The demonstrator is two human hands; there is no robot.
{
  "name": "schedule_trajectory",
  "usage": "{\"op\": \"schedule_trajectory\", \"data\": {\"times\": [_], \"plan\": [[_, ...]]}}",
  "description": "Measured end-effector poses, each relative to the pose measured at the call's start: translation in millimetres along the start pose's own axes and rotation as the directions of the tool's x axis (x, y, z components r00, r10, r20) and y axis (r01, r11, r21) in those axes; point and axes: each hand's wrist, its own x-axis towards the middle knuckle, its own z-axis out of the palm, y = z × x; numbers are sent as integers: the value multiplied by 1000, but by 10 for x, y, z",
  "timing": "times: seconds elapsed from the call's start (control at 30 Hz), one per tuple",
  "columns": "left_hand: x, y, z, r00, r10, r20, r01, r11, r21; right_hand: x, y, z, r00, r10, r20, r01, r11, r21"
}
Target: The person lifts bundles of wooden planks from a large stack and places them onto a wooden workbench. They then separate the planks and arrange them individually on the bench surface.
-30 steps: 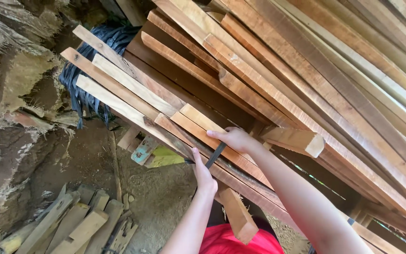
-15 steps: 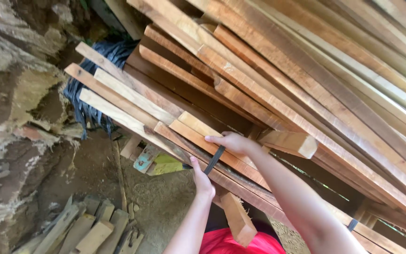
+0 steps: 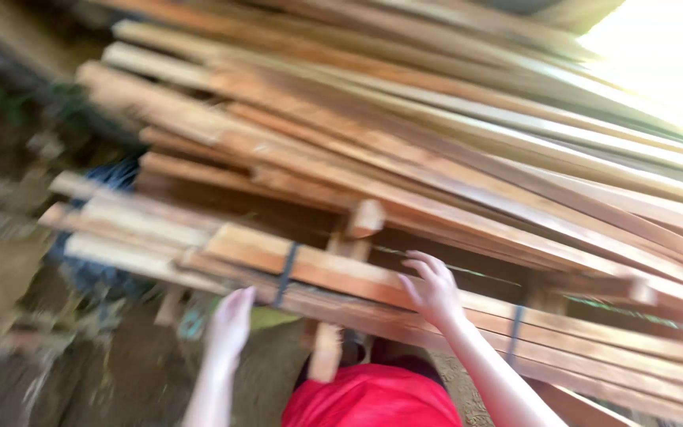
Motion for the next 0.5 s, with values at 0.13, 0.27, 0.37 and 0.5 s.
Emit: {"op": "schedule_trajectory", "data": {"times": [0.13, 0.27, 0.37, 0.5], "plan": [[-661, 1245, 393, 970, 242, 35, -240, 915, 325, -598, 954, -638, 946, 323, -16, -322, 934, -158], [-1378, 2238, 1514, 861, 191, 471, -375, 865, 334, -872, 1374, -998, 773, 578, 262, -471, 799, -374], [-1326, 2116, 2519, 646, 169, 745, -614, 694, 375, -654, 1418, -1139, 623, 637, 453, -467, 768, -438], [-993, 1703, 3433, 449, -44, 892, -851, 282, 443, -420, 1536, -1085, 399, 627, 669, -407, 775, -483]]}}
